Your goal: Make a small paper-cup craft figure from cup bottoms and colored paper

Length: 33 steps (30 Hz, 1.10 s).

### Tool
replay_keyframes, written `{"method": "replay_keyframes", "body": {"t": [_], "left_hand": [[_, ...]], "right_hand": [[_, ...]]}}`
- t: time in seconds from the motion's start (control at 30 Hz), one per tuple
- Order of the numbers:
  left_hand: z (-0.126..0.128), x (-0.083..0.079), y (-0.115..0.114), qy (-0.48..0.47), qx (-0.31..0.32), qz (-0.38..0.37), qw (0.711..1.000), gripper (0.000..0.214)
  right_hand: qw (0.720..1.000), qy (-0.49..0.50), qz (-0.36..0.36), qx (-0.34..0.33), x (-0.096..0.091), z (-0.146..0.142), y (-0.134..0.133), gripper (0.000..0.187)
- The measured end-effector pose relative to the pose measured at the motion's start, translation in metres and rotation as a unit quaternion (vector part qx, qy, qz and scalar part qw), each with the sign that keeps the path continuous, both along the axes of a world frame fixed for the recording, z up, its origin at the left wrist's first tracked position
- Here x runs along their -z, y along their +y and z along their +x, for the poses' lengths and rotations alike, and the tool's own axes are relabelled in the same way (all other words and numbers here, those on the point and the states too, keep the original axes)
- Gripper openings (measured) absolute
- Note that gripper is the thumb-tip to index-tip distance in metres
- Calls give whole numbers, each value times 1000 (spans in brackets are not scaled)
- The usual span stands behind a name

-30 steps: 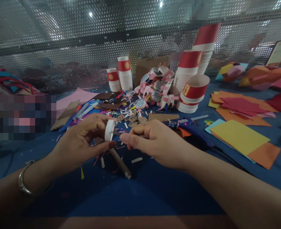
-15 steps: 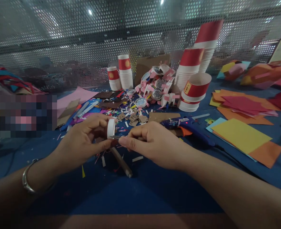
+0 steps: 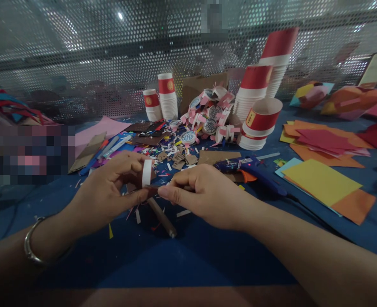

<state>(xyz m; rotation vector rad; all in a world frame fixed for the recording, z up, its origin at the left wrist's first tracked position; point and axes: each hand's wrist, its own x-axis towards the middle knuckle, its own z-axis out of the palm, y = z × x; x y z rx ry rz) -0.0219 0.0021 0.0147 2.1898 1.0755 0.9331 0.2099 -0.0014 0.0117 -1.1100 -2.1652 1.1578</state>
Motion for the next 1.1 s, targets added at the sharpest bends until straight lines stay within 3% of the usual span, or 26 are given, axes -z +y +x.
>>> {"method": "replay_keyframes", "body": {"t": [0.17,0.33,0.5,0.67,0.87,1.0,1.1], "left_hand": [[0,-6,-4,53,-21,25,998,15],[-1,-8,-2,21,-2,-105,994,11],[3,-9,-2,38,31,-240,970,13],[8,-7,-7,9,63,-302,951,11],[11,-5,-10,-65,-4,-291,954,13],[14,-6,-13,-22,-19,-206,978,11],[16,-6,-15,24,-19,-189,981,13]], "right_hand": [[1000,-9,-1,-1,-2,1,1,50],[999,-10,10,40,-5,4,-1,46],[998,28,24,52,-2,0,-1,36],[997,38,46,45,3,-4,1,27],[995,58,46,59,5,-5,1,23],[996,62,40,57,5,-5,1,19],[996,51,41,53,3,-7,0,18]]}}
